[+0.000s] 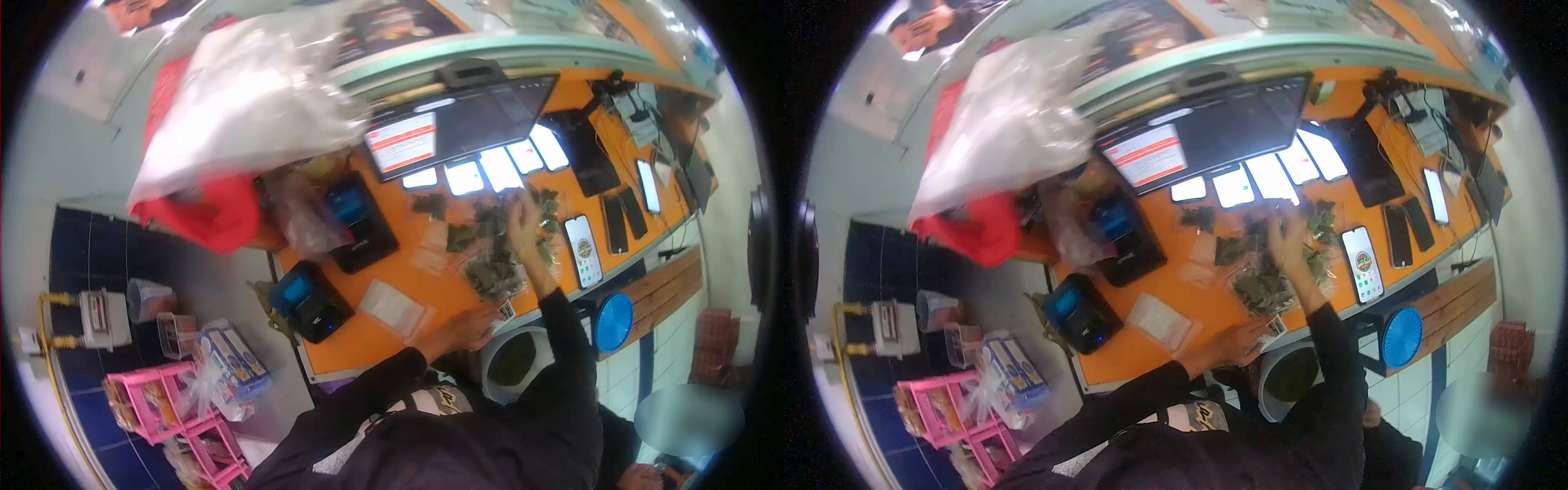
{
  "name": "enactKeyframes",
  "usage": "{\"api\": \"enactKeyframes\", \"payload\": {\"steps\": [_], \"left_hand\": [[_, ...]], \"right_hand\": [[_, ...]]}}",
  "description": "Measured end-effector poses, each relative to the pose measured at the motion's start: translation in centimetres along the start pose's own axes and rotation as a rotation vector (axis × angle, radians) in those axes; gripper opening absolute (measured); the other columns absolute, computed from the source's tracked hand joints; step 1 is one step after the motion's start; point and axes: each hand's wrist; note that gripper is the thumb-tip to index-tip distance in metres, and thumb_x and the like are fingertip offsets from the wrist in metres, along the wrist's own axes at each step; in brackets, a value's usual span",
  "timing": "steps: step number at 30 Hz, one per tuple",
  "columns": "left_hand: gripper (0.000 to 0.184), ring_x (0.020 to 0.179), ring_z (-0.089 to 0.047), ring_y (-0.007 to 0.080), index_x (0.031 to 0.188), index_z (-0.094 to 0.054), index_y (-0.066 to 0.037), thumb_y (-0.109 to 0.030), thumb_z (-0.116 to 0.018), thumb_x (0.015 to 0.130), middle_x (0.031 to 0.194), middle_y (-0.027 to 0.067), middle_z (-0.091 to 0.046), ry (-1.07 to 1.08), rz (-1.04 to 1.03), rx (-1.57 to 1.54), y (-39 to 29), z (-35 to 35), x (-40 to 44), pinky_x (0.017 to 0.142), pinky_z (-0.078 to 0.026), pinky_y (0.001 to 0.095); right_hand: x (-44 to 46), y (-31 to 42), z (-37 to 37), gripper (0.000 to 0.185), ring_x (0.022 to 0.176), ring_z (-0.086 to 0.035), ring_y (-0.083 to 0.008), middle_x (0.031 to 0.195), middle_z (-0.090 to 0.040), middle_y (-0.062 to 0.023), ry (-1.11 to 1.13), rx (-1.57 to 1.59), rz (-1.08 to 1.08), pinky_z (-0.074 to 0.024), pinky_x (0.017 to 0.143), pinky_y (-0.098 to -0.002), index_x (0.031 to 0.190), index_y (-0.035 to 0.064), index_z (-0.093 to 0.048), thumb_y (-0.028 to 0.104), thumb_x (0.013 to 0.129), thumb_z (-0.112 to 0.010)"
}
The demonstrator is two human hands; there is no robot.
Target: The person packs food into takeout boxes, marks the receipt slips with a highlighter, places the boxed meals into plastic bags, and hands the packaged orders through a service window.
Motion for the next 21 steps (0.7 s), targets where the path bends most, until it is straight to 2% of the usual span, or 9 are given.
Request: {"api": "enactKeyframes", "payload": {"steps": [4, 5, 7, 9, 11, 13, 15, 19, 21], "left_hand": [[0.034, 0.108, -0.055, 0.0365, 0.116, -0.052, -0.007, -0.011, -0.057, 0.082, 0.12, 0.0178, -0.053, 0.055, 0.146, -0.084, -2.6, 1.9, -0.4, 0.091, -0.046, 0.0415], [0.034, 0.108, -0.055, 0.0365, 0.116, -0.052, -0.007, -0.011, -0.057, 0.082, 0.12, 0.0178, -0.053, -0.044, 0.178, -0.073, -2.8, 1.7, -1.5, 0.091, -0.046, 0.0415], [0.034, 0.109, -0.054, 0.0344, 0.116, -0.051, -0.005, -0.012, -0.057, 0.084, 0.121, 0.0172, -0.053, -0.511, 0.01, -0.277, -2.9, -0.1, -3.8, 0.095, -0.043, 0.0408], [0.032, 0.111, -0.053, 0.0319, 0.118, -0.051, -0.003, -0.01, -0.054, 0.086, 0.12, 0.0156, -0.054, -0.679, 0.111, -0.158, -5.0, 0.6, -9.5, 0.098, -0.039, 0.0406], [0.031, 0.111, -0.054, 0.032, 0.117, -0.053, -0.004, -0.006, -0.053, 0.086, 0.118, 0.0152, -0.056, -0.649, 0.115, -0.352, -5.2, 1.2, -16.0, 0.097, -0.041, 0.0405], [0.025, 0.106, -0.057, 0.0269, 0.113, -0.055, -0.001, -0.001, -0.049, 0.089, 0.115, 0.0145, -0.058, -0.914, 0.143, -0.174, -7.6, 2.9, -23.2, 0.095, -0.043, 0.0388], [0.021, 0.099, -0.061, 0.0256, 0.107, -0.059, -0.001, 0.0, -0.047, 0.089, 0.107, 0.0119, -0.063, -1.087, 0.514, -0.064, -10.8, 5.1, -29.9, 0.091, -0.047, 0.0373], [0.017, 0.091, -0.063, 0.0233, 0.103, -0.061, -0.003, -0.003, -0.051, 0.09, 0.096, 0.0124, -0.065, -1.576, 0.624, 0.242, -13.5, 7.2, -40.9, 0.082, -0.049, 0.033], [0.022, 0.091, -0.061, 0.0251, 0.101, -0.062, -0.004, 0.004, -0.05, 0.085, 0.098, 0.0132, -0.062, -1.798, 0.709, 0.126, -14.4, 7.3, -44.6, 0.081, -0.046, 0.0319]], "right_hand": [[-5.4, 10.8, -4.9, 0.02, 0.076, -0.058, -0.0269, 0.078, -0.061, -0.0132, 0.373, 0.136, 0.168, -0.0451, 0.071, -0.0354, 0.08, 0.0011, -0.066, 0.007, 0.091, -0.05], [-6.7, 13.1, -7.0, 0.02, 0.076, -0.058, -0.0269, 0.078, -0.061, -0.0132, 0.459, 0.175, 0.214, -0.0451, 0.071, -0.0354, 0.08, 0.0011, -0.066, 0.007, 0.091, -0.05], [-9.1, 17.1, -11.0, 0.018, 0.083, -0.059, -0.0286, 0.084, -0.062, -0.0141, 0.608, 0.173, 0.364, -0.0461, 0.074, -0.0347, 0.085, 0.001, -0.066, 0.005, 0.09, -0.049], [-12.0, 21.7, -15.1, 0.016, 0.088, -0.06, -0.0287, 0.092, -0.062, -0.015, 0.793, 0.287, 0.379, -0.0467, 0.077, -0.0344, 0.095, 0.0008, -0.064, 0.0, 0.088, -0.05], [-15.1, 25.7, -19.5, 0.022, 0.093, -0.06, -0.0291, 0.098, -0.061, -0.015, 0.892, 0.464, 0.267, -0.0462, 0.082, -0.0334, 0.106, 0.0012, -0.06, -0.001, 0.085, -0.053], [-18.6, 29.3, -24.2, 0.03, 0.097, -0.058, -0.0306, 0.1, -0.061, -0.0153, 0.992, 0.484, 0.394, -0.0458, 0.085, -0.0354, 0.112, 0.002, -0.057, 0.001, 0.082, -0.058], [-22.0, 32.8, -28.5, 0.038, 0.1, -0.057, -0.0268, 0.109, -0.059, -0.0139, 1.068, 0.417, 0.569, -0.0451, 0.083, -0.0352, 0.117, 0.0026, -0.053, 0.007, 0.08, -0.064], [-29.6, 39.2, -36.6, 0.05, 0.115, -0.048, -0.0342, 0.12, -0.054, -0.0157, 1.011, 0.483, 0.732, -0.0377, 0.097, -0.0423, 0.118, 0.0059, -0.054, 0.012, 0.071, -0.07], [-32.4, 41.9, -38.9, 0.057, 0.116, -0.047, -0.034, 0.124, -0.051, -0.0147, 0.927, 0.336, 0.817, -0.0361, 0.097, -0.0462, 0.121, 0.0071, -0.053, 0.013, 0.068, -0.072]]}}
Point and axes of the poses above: each hand's wrist, its own x-axis towards the middle knuckle, its own z-axis out of the back of the hand, y = z × x
